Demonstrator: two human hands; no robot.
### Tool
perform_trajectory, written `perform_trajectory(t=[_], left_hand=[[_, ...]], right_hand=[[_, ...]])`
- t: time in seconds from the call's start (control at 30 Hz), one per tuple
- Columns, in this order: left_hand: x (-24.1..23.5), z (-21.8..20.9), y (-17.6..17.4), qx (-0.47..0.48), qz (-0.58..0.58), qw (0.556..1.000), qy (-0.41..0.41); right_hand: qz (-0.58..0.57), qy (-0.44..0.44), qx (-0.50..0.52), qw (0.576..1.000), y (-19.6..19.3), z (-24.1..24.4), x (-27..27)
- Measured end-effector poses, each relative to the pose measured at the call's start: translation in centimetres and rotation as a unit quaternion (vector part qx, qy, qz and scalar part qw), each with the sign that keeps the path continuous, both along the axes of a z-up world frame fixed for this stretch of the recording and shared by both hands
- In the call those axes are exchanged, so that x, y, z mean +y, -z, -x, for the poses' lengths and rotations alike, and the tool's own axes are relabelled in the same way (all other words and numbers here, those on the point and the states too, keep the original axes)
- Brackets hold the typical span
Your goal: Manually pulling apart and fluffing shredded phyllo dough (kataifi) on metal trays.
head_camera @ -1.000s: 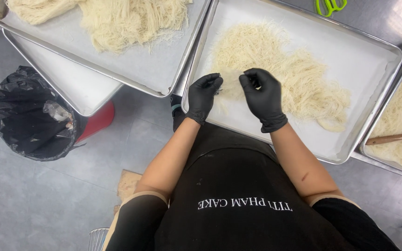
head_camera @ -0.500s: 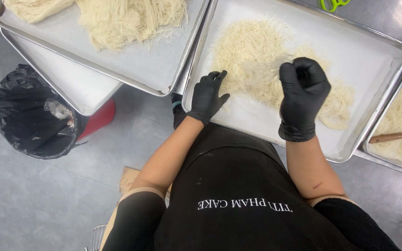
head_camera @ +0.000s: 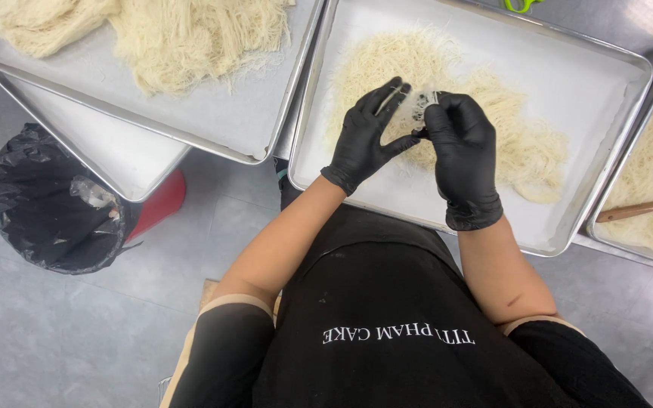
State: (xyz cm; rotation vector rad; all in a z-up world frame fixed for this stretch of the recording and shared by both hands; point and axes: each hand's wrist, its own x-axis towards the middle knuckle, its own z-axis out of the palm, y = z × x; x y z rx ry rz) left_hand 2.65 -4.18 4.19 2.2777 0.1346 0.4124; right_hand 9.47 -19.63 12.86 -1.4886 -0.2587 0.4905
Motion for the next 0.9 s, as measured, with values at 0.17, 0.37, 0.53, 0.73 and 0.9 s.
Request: perform_trajectory(t=[0.17, 0.37, 0.53, 0.73, 0.9], left_hand=[[-0.5, 0.9, 3.1, 0.021, -0.013, 0.998, -0.05], [1.0, 3.9, 3.0, 0.068, -0.01, 0.982, -0.174], [1.0, 6.4, 3.2, 0.064, 0.001, 0.975, -0.215], [0.8, 6.7, 3.2, 0.067, 0.092, 0.972, -0.205], [0.6, 4.7, 0.7, 0.158, 0.442, 0.869, -0.158]], right_hand=[[-0.014, 0.025, -0.026, 0.999, -0.8, -0.1, -0.6], [0.079, 0.001, -0.172, 0.982, 0.5, -2.6, -0.2], [0.25, -0.101, -0.306, 0.913, 8.7, -3.2, 3.4], [0.392, -0.138, -0.368, 0.832, 9.2, -2.5, 4.6], [0.228, -0.233, -0.242, 0.914, 5.5, -2.2, 1.8]])
